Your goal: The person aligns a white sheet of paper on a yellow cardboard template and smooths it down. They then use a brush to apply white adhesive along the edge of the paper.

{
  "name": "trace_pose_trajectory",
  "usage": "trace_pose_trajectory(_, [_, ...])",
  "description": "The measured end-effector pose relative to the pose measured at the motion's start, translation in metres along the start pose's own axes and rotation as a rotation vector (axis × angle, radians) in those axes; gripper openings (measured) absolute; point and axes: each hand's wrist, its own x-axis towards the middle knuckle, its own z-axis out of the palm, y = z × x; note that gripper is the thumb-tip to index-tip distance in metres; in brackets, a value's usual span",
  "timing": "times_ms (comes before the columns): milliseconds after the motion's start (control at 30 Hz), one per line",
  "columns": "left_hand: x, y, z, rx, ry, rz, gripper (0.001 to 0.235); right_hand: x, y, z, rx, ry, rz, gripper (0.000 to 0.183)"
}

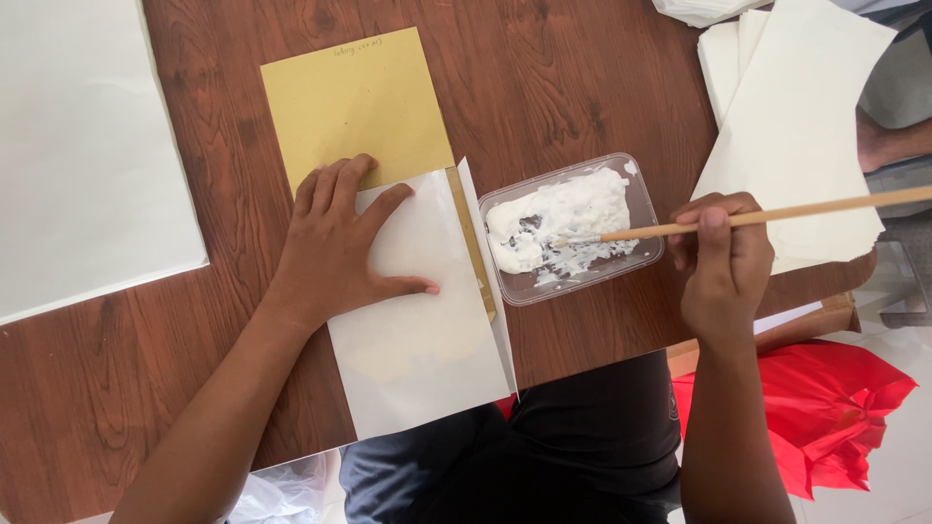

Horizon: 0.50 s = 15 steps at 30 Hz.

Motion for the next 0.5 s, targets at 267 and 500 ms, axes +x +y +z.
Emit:
trace_pose_trajectory(267, [-0.001, 0.0, -0.001, -0.011, -0.004, -0.001, 0.101, -0.008, -0.011, -0.004, -0.033, 0.013, -0.071, 0.033])
trace_pose_trajectory(500, [-0.002, -0.001, -0.001, -0.001, 0.003, -0.002, 0.099, -0.01, -0.011, -0.003, -0.071, 0.155, -0.044, 0.035])
